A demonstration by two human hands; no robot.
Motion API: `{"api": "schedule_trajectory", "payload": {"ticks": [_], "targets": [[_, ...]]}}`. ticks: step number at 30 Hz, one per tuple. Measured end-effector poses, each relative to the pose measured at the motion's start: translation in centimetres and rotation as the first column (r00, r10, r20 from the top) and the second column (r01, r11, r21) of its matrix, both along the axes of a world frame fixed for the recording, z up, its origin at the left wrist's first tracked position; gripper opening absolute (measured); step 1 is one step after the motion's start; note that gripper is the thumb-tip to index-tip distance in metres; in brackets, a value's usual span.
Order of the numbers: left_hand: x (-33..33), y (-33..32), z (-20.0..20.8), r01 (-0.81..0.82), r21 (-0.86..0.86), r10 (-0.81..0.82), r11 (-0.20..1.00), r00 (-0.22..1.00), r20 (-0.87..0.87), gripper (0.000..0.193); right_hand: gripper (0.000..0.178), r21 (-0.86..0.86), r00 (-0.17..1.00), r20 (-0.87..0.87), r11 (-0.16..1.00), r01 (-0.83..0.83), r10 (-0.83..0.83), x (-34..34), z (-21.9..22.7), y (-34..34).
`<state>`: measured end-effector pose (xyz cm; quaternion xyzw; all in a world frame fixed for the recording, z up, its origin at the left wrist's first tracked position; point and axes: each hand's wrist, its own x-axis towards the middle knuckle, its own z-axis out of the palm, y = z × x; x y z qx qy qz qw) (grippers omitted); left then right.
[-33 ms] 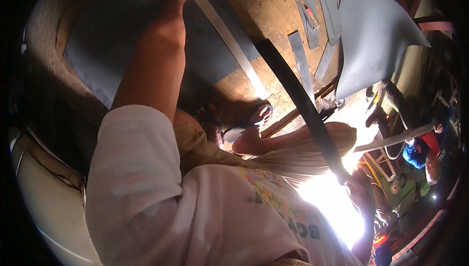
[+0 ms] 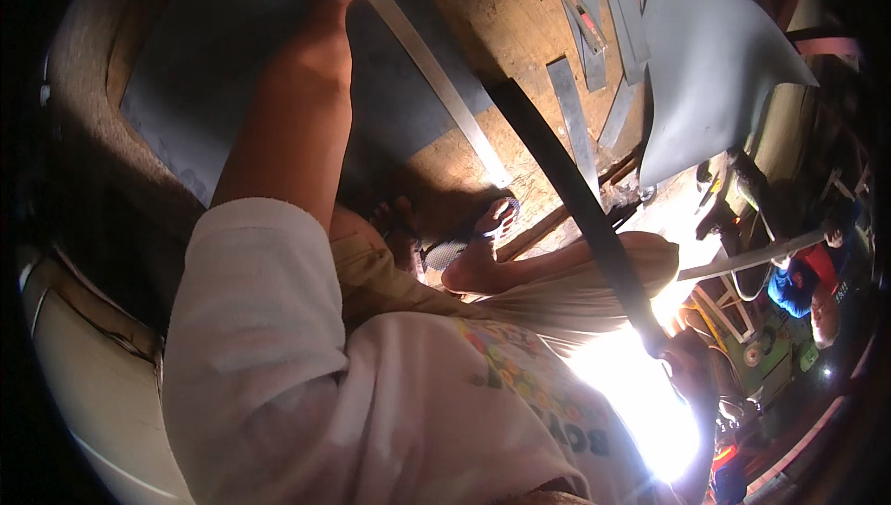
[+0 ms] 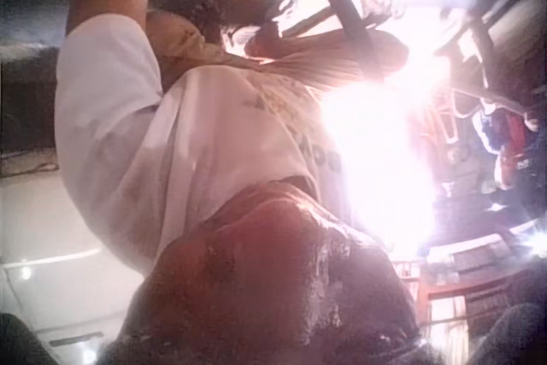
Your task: The person is cutting a large sheet of material using a straight edge and a cutting tool. They align the straight edge, make cuts, and adjust the material as needed.
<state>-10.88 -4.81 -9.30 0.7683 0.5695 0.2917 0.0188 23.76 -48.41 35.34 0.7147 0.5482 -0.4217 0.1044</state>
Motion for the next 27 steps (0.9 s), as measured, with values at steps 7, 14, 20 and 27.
{"api": "schedule_trajectory", "payload": {"ticks": [7,14,20,27], "targets": [[-0.4,-0.7,1.5,0.140,0.025,-0.141,0.990,0.989,0.038,0.058,0.035,0.012,0.996,0.082,1.000,0.026,-0.027,3.0,1.4,0.6],[-1.5,0.5,0.5,0.079,-0.077,-0.077,0.994,0.996,0.036,0.059,0.036,0.357,0.920,0.391,0.920,-0.162,0.010,12.4,6.2,11.6],[-2.0,1.6,-3.2,0.173,0.004,-0.171,0.985,0.981,-0.094,0.062,0.037,0.358,0.484,0.871,0.563,-0.745,0.086,15.3,6.2,30.8],[0.5,-0.4,3.1,-0.021,-0.251,-0.063,0.968,0.944,-0.324,0.067,0.034,0.759,0.918,0.378,0.526,-0.383,0.123,4.8,10.0,26.5]]}}
